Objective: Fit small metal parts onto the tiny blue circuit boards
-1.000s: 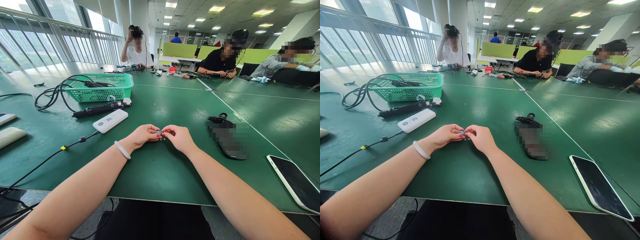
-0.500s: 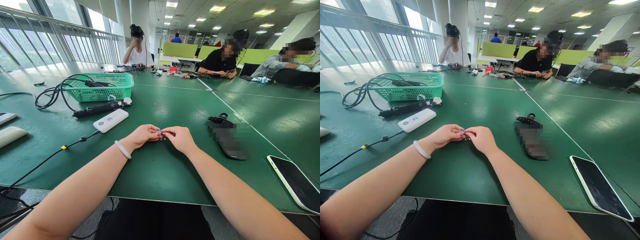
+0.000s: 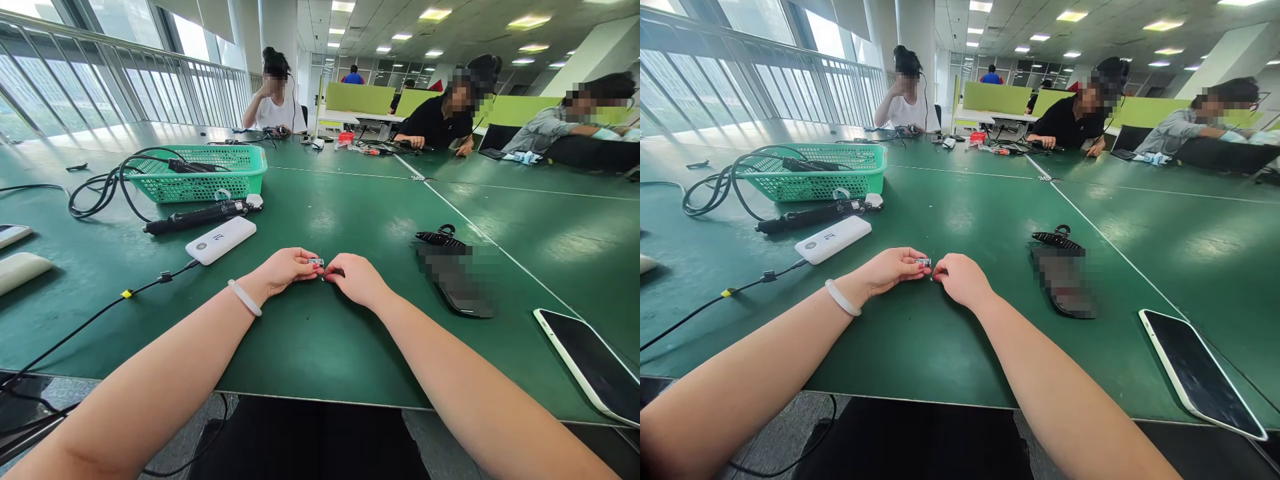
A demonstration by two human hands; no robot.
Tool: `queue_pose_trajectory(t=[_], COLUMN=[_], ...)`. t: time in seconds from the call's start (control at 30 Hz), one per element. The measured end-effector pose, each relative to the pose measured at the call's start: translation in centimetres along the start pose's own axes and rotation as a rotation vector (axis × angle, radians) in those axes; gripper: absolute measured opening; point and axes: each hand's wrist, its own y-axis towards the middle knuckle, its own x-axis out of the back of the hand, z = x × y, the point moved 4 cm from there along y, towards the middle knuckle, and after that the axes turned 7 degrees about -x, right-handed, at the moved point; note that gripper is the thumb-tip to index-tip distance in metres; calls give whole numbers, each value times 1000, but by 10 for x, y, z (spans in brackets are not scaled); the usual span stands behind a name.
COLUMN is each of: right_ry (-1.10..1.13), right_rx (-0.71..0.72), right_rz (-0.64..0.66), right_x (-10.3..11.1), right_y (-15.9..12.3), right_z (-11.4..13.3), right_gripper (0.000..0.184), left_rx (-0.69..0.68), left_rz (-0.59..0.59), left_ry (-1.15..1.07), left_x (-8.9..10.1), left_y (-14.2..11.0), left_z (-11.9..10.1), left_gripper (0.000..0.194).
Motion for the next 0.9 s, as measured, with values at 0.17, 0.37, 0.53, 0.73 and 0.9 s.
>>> queue_pose_trajectory(t=[0.17,0.37,0.53,0.73,0.9], right_ry=[-24,-91,-123,-53,-102], right_rx=[32,26,110,13,-30], right_rz=[1,10,51,60,74], right_x=[3,2,3,13,15], right_y=[0,-5,-7,-9,-6], right_z=[-3,2,2,-5,-15], right_gripper=[28,15,30,17,14], left_rx=[-12,-2,-2,-7,-13], left_rz=[38,35,30,34,53], left_ry=[-24,-25,4,-1,23], left_x=[1,0,0,1,0], left_y=[2,2,1,1,1], left_z=[3,2,1,2,2], left_gripper=[23,24,22,25,26])
